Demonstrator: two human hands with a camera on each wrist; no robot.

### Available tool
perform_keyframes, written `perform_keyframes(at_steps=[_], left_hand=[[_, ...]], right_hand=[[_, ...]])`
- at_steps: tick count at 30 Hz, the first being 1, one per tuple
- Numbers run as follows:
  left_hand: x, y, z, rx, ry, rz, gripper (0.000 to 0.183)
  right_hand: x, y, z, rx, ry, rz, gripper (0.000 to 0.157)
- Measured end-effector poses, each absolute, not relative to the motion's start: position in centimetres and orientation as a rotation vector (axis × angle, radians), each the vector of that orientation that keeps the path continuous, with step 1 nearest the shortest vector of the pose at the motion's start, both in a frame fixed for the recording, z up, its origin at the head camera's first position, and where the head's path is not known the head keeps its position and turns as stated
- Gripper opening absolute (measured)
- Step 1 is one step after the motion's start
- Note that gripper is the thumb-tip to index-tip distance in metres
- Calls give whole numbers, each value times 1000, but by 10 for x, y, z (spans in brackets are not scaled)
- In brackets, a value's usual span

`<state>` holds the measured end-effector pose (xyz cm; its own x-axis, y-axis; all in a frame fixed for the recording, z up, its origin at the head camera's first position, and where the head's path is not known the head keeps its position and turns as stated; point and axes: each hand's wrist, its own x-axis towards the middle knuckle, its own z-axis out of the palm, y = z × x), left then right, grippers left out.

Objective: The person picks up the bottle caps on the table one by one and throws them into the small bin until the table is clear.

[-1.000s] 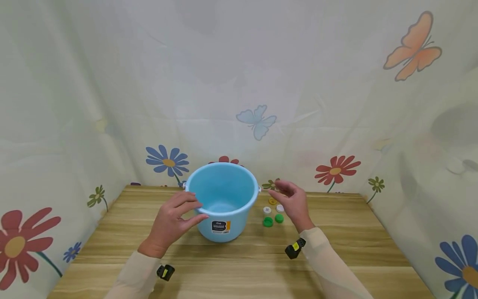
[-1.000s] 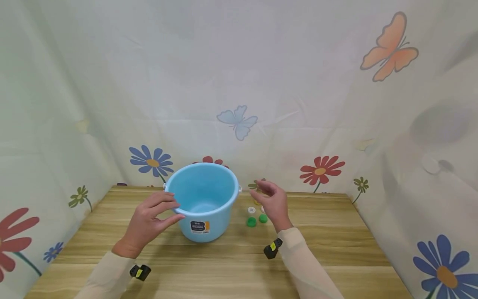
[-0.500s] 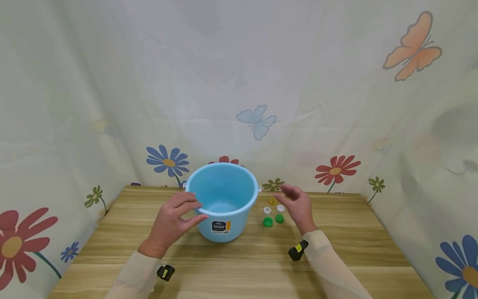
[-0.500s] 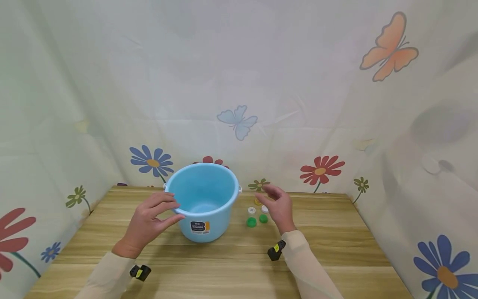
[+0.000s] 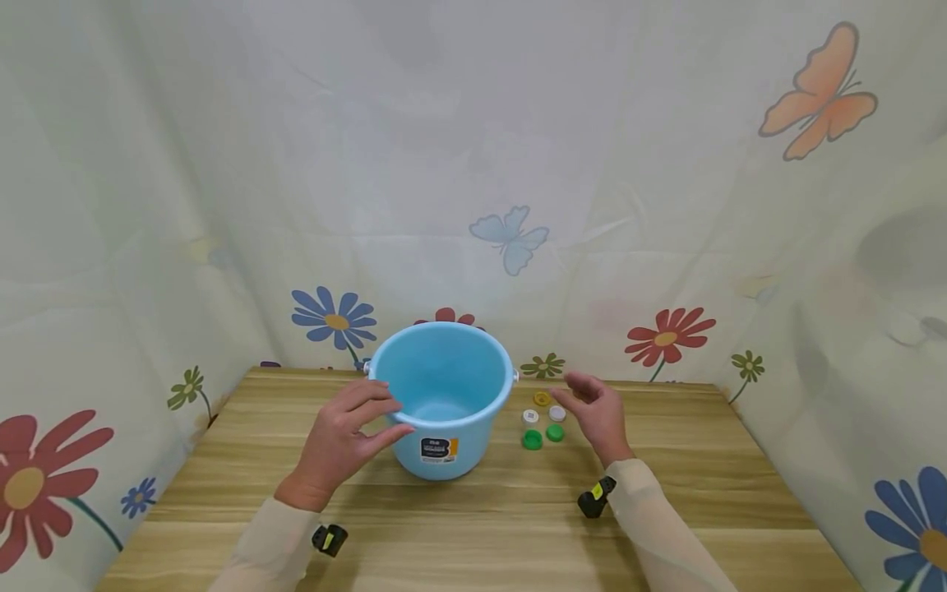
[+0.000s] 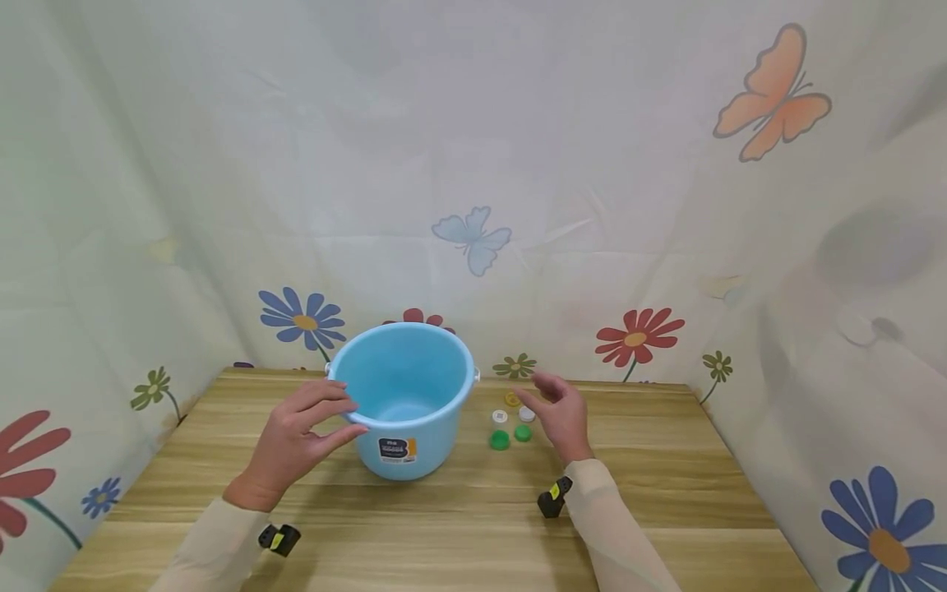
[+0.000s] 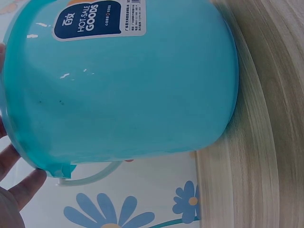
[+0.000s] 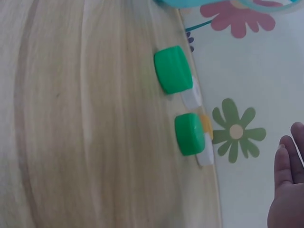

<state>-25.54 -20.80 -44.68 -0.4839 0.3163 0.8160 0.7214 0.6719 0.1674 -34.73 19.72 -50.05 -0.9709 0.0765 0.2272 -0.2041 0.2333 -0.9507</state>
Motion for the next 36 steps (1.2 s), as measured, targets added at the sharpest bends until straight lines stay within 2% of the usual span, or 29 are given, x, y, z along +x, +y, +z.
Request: perform_keyframes(at_steps=[6, 13, 36], left_hand=[[-254, -207, -444, -801, -2080, -637, 42], [-255, -208, -445, -796, -2089, -641, 41], [-254, -207, -442, -800, -2099, -643, 40]], right_hand=[[-352, 203, -510, 93, -2315, 1766, 61], [-357, 205, -520, 96, -2356, 1694, 54], [-369, 207, -536, 5, -2590, 1539, 48]])
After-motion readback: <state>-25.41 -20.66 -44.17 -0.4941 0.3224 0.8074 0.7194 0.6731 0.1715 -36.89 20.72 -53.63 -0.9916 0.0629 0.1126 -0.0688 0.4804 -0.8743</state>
